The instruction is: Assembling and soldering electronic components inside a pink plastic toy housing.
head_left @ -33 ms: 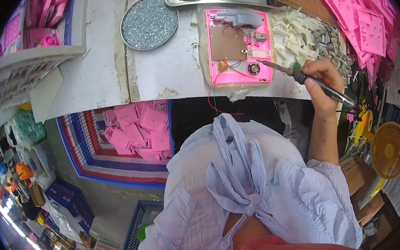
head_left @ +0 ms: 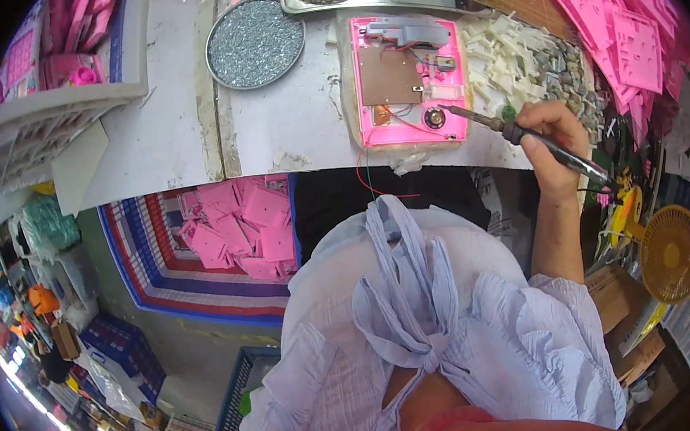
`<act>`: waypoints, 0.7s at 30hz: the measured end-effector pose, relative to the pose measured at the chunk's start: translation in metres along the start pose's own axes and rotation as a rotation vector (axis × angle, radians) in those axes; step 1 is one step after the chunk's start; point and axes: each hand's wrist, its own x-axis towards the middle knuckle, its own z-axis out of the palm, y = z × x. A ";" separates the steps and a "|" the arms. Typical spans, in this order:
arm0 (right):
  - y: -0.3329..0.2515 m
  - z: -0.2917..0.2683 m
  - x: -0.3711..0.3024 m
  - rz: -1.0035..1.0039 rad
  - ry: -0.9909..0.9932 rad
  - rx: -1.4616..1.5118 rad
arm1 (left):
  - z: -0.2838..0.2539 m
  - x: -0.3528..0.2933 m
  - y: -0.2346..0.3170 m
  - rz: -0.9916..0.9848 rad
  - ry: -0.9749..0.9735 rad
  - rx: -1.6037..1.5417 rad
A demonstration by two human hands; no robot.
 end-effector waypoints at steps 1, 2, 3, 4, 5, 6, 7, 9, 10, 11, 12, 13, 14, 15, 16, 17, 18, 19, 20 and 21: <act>-0.003 0.001 0.000 0.020 0.000 0.015 | -0.003 -0.001 0.004 -0.005 -0.017 0.002; -0.006 0.003 0.000 0.040 -0.001 0.030 | -0.006 -0.002 0.006 -0.009 -0.033 0.003; -0.009 0.006 0.001 0.031 0.017 0.006 | -0.009 -0.005 0.008 -0.015 -0.049 -0.001; -0.010 0.005 0.002 0.050 0.023 -0.006 | -0.012 -0.007 0.011 -0.020 -0.065 -0.006; -0.011 0.004 0.002 0.068 0.028 -0.019 | -0.014 -0.010 0.012 -0.027 -0.083 -0.011; -0.012 0.004 0.003 0.081 0.030 -0.028 | -0.017 -0.013 0.013 -0.034 -0.101 -0.024; -0.017 0.009 0.006 0.086 0.046 -0.026 | -0.021 -0.014 0.016 -0.040 -0.120 -0.031; -0.018 0.009 0.005 0.093 0.049 -0.039 | -0.027 -0.016 0.024 -0.050 -0.158 -0.046; -0.017 0.009 0.004 0.097 0.050 -0.047 | -0.030 -0.015 0.030 -0.056 -0.181 -0.052; -0.017 0.008 0.001 0.109 0.060 -0.061 | -0.034 -0.016 0.036 -0.066 -0.205 -0.057; -0.017 0.009 -0.002 0.120 0.066 -0.072 | -0.038 -0.016 0.043 -0.076 -0.229 -0.064; -0.017 0.009 -0.005 0.132 0.073 -0.084 | -0.045 -0.018 0.051 -0.090 -0.256 -0.072; -0.017 0.008 -0.009 0.139 0.080 -0.081 | -0.051 -0.019 0.065 -0.103 -0.286 -0.068; -0.018 0.008 -0.014 0.147 0.089 -0.079 | -0.062 -0.022 0.081 -0.126 -0.323 -0.070; -0.017 0.011 -0.017 0.154 0.083 -0.068 | -0.072 -0.024 0.091 -0.150 -0.352 -0.077; -0.018 0.014 -0.022 0.154 0.102 -0.039 | -0.084 -0.025 0.110 -0.178 -0.395 -0.070; -0.016 0.015 -0.026 0.158 0.101 -0.040 | -0.095 -0.030 0.127 -0.195 -0.432 -0.060; -0.013 0.013 -0.032 0.166 0.103 -0.040 | -0.103 -0.034 0.147 -0.210 -0.458 -0.028; -0.014 0.010 -0.038 0.179 0.108 -0.042 | -0.108 -0.039 0.171 -0.218 -0.482 0.014; -0.016 0.007 -0.045 0.198 0.119 -0.053 | -0.108 -0.046 0.201 -0.219 -0.501 0.073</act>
